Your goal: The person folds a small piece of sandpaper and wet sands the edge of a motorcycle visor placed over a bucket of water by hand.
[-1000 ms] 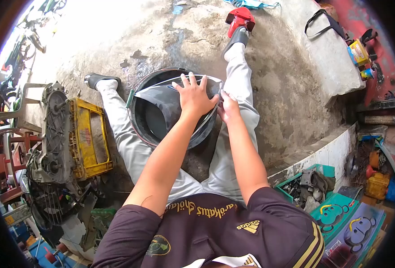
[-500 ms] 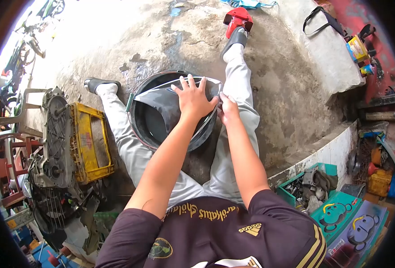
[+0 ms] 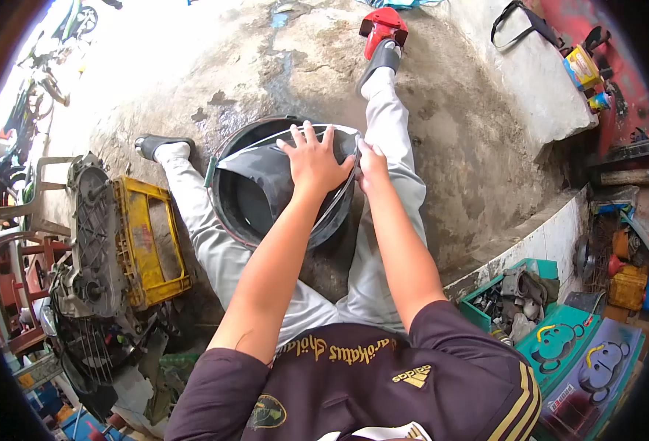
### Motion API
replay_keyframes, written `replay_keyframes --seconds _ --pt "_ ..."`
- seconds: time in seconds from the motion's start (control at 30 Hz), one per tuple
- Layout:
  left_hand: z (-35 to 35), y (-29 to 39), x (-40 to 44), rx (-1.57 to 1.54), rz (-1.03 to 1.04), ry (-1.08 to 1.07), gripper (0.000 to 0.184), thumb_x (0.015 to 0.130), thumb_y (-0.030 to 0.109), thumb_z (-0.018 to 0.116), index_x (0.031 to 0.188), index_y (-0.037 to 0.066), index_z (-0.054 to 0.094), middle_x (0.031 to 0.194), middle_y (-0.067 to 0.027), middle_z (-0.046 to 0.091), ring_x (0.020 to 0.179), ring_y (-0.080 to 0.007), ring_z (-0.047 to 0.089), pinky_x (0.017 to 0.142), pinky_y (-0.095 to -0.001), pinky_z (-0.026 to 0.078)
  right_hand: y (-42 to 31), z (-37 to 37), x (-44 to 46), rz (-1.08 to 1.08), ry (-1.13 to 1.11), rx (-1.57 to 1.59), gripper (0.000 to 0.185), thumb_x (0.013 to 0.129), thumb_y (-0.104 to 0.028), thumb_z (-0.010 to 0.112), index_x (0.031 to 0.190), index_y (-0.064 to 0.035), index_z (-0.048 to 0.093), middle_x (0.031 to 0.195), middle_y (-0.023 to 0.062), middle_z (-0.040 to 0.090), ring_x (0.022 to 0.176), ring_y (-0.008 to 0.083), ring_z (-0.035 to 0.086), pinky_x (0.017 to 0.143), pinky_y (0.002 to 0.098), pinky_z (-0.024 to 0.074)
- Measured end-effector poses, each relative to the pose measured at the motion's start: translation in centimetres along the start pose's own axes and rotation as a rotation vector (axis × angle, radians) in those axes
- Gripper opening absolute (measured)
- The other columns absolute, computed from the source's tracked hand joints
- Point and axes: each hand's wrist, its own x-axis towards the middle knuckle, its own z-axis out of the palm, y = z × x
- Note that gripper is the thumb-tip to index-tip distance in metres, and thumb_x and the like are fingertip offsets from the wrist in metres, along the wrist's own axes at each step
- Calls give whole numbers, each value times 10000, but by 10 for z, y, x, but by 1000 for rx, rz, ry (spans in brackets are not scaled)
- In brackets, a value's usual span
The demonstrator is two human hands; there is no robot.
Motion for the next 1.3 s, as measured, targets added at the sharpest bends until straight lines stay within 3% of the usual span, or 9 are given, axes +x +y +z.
replay_keyframes --seconds 0.17,0.3,0.37,0.6,0.73,0.9,1.03,1.23,1.3 --pt "-11 4 4 19 -22 -45 911 907 708 671 1645 207 488 1709 -265 398 1601 -506 314 1226 -754 255 -40 22 -11 25 26 89 170 1118 -197 599 1212 -57 616 1041 90 692 884 227 708 743 409 607" --pt "-11 3 3 -7 -17 -12 899 900 700 685 1627 203 508 1696 -274 415 1595 -512 323 1223 -762 252 2 -8 -17 -32 -55 20 197 1113 -210 611 1247 -66 616 1062 83 691 892 232 699 742 412 605" --pt "-8 2 4 -8 -14 8 896 899 700 686 1625 205 510 1691 -276 421 1593 -512 326 1223 -762 251 -12 4 -52 43 22 116 267 1079 -185 677 1216 34 609 1091 110 695 963 216 701 874 375 576" --pt "-7 2 3 27 -12 10 892 906 712 673 1632 220 505 1689 -267 428 1590 -507 335 1220 -764 255 -41 20 -11 -12 -53 169 217 1082 -188 679 1163 0 607 1006 108 699 850 235 724 741 412 606" --pt "-8 2 3 15 -18 3 903 908 726 664 1639 222 498 1690 -256 427 1590 -505 333 1217 -765 261 -20 5 -35 6 -99 173 155 1093 -194 663 1134 -55 608 985 67 692 858 213 707 761 385 587" --pt "-5 2 4 32 -12 5 903 908 716 668 1638 212 500 1694 -256 425 1590 -506 335 1218 -766 260 -21 12 -37 32 8 211 138 1091 -182 662 1085 -50 622 971 76 692 868 209 703 772 376 581" --pt "-4 4 10 31 -43 1 901 909 710 668 1639 209 501 1696 -265 420 1592 -507 332 1224 -764 253 -24 18 -4 -63 -66 143 157 1079 -171 687 1031 -49 600 919 78 661 826 192 663 754 377 567" --pt "-1 1 9 -3 -20 -3 897 915 725 640 1627 194 519 1706 -281 395 1590 -524 319 1213 -776 239 -5 5 -33 38 -81 255 154 1080 -173 685 1042 -57 590 966 60 643 853 176 635 757 384 552" --pt "1 1 10 22 -12 36 888 910 715 644 1621 196 528 1692 -283 418 1584 -530 329 1210 -776 246 -5 2 -2 -38 -4 85 149 1084 -166 668 1045 -46 588 969 64 653 872 185 652 761 385 560"
